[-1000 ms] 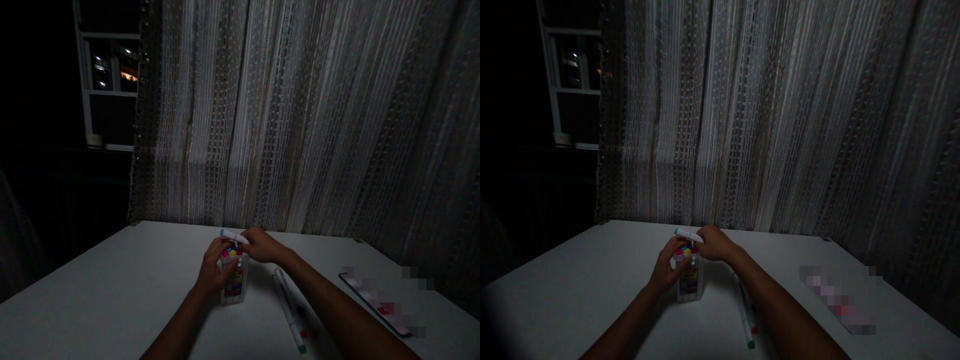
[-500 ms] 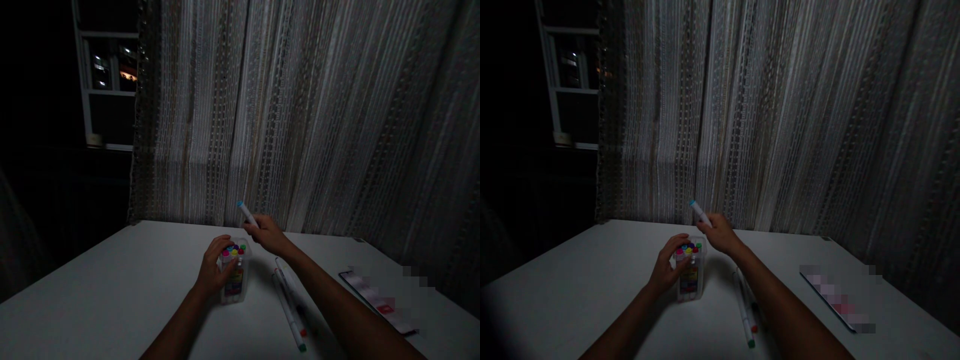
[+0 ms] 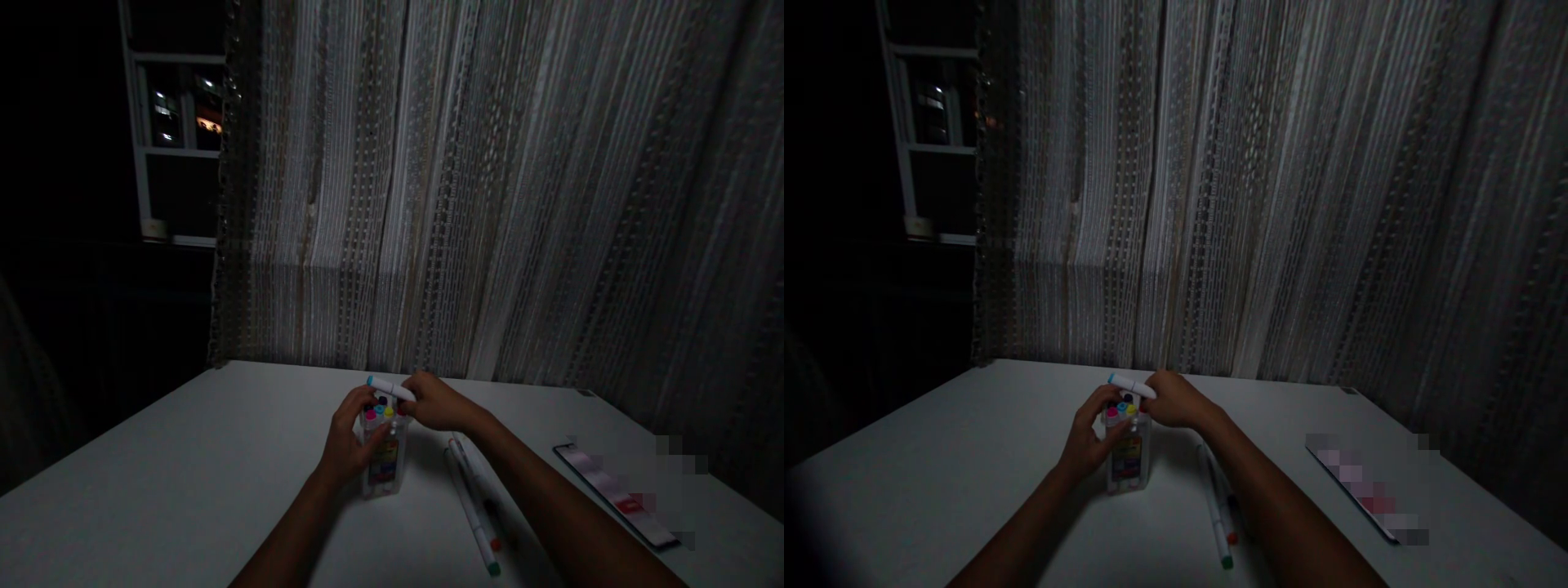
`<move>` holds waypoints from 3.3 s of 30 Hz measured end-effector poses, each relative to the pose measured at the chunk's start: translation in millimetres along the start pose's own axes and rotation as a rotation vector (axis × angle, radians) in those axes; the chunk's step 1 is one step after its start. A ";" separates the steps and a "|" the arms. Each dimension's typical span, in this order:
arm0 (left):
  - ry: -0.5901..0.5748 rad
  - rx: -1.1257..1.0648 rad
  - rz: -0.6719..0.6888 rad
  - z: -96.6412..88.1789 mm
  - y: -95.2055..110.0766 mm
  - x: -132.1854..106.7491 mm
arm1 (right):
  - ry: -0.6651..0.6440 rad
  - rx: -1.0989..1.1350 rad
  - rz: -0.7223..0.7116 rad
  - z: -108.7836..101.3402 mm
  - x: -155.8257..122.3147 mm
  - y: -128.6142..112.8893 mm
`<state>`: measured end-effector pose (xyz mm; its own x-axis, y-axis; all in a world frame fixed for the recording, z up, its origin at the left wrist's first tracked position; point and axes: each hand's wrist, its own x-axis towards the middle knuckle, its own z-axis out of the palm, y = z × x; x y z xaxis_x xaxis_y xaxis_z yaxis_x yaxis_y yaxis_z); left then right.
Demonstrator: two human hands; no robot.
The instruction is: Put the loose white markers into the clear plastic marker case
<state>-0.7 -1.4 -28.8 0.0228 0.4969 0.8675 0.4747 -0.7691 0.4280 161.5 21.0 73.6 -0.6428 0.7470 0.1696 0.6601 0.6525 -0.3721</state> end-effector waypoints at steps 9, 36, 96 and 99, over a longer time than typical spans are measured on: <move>-0.011 -0.060 -0.107 2.0 -4.2 -4.2 | 0.073 -0.010 0.048 0.7 3.1 0.0; -0.039 -0.010 -0.014 5.6 -1.2 -3.5 | 0.157 -0.162 -0.006 0.8 7.0 -8.0; -0.057 0.060 0.099 2.6 -2.6 -3.2 | 0.469 0.261 0.022 20.6 7.3 -4.0; -0.064 0.057 0.096 3.2 -3.9 -3.6 | 0.408 0.196 0.085 25.1 1.8 -3.9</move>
<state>0.2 1.1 -34.4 0.1257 0.4485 0.8849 0.5173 -0.7908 0.3273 148.0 16.6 52.4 -0.3581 0.8112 0.4623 0.5925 0.5801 -0.5589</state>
